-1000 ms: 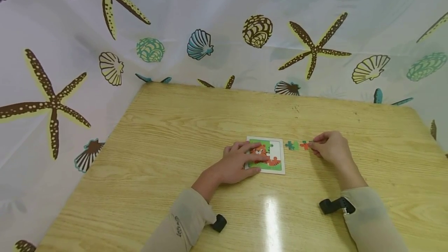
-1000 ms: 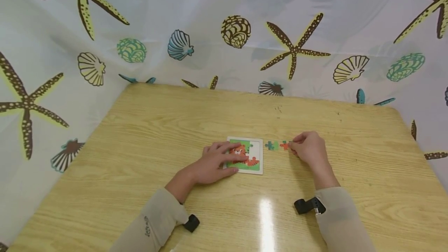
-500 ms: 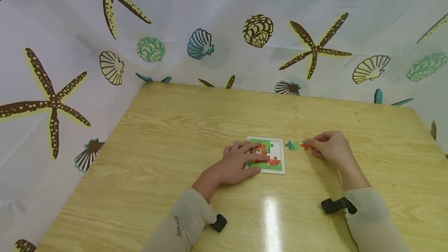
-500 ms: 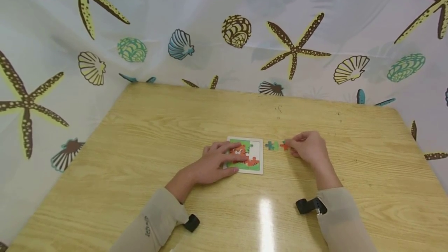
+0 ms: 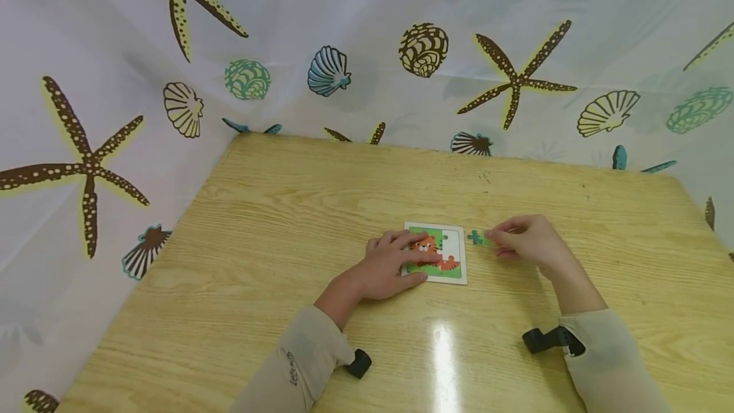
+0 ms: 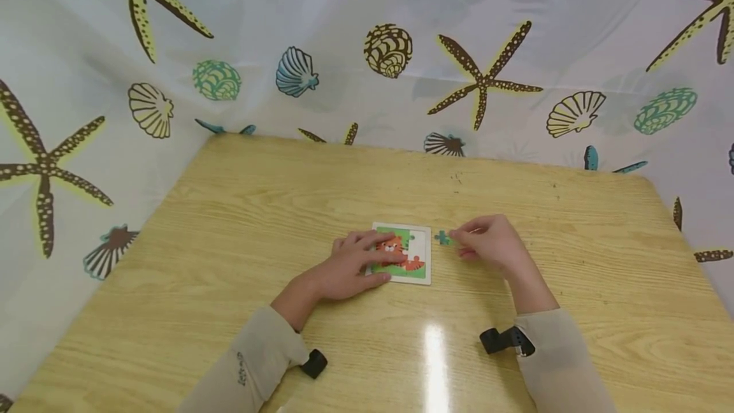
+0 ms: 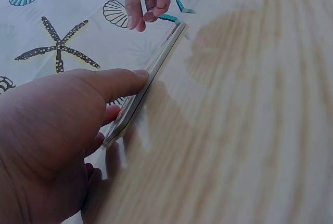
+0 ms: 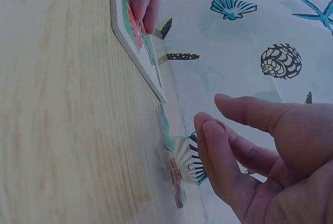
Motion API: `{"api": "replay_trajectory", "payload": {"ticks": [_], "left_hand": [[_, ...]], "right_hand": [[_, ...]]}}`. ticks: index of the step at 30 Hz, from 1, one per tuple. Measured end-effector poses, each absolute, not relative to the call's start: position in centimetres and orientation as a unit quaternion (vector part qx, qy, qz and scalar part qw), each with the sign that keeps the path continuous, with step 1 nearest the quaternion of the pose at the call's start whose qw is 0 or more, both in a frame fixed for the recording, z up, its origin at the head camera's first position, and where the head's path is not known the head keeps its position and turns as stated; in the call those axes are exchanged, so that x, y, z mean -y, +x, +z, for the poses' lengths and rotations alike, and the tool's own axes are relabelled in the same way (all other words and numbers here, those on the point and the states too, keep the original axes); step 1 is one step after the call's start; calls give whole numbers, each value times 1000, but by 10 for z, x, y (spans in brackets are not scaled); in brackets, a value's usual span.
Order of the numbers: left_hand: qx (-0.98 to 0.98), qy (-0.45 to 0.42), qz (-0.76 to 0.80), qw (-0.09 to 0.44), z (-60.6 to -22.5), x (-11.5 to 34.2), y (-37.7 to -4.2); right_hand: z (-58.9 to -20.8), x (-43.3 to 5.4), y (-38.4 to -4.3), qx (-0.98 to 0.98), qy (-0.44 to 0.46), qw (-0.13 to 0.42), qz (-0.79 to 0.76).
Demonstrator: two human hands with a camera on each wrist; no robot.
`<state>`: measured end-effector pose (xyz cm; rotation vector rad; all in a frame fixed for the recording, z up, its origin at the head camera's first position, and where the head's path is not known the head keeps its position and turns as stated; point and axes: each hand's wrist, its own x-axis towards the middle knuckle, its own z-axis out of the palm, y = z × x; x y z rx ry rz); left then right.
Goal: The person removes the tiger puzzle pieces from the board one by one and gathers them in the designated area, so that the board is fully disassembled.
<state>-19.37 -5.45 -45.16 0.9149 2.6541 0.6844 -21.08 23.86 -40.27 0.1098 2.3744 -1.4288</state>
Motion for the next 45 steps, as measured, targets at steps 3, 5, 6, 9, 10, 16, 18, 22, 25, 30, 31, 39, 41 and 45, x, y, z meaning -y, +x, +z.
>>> {"api": "replay_trajectory", "payload": {"ticks": [3, 5, 6, 9, 10, 16, 18, 22, 25, 30, 31, 39, 41, 45], "left_hand": [[-911, 314, 237, 126, -453, 54, -194], [-911, 313, 238, 127, -454, 54, -194], [-911, 313, 237, 128, -454, 54, -194], [-911, 312, 235, 129, -455, 54, -195], [-911, 312, 235, 129, -456, 54, -195], [-912, 316, 231, 126, -455, 54, -196], [-912, 315, 231, 127, -455, 54, -196], [-911, 314, 232, 129, -454, 55, -196], [-911, 317, 232, 128, -453, 55, -195], [-910, 320, 230, 126, -455, 55, -196], [-911, 320, 229, 126, -455, 55, -196], [-910, 319, 232, 126, -453, 54, -196], [-910, 319, 234, 126, -453, 54, -195], [-909, 319, 237, 127, -452, 55, -195]], "right_hand": [[-406, -238, -211, -828, 30, 206, -521], [-409, -237, -211, -818, 23, 222, -530], [-410, -237, -210, -814, 21, 229, -534], [-414, -233, -210, -804, 13, 246, -541], [-415, -232, -210, -801, 11, 251, -543], [-417, -221, -209, -790, 14, 282, -544], [-417, -219, -208, -791, 12, 286, -541], [-418, -214, -205, -795, -3, 295, -531], [-419, -210, -203, -798, -15, 304, -521], [-421, -207, -202, -809, -28, 296, -508], [-421, -206, -202, -812, -31, 292, -505], [-420, -204, -198, -835, -68, 261, -479], [-420, -203, -198, -838, -74, 257, -476], [-420, -202, -198, -842, -70, 253, -471]]}}
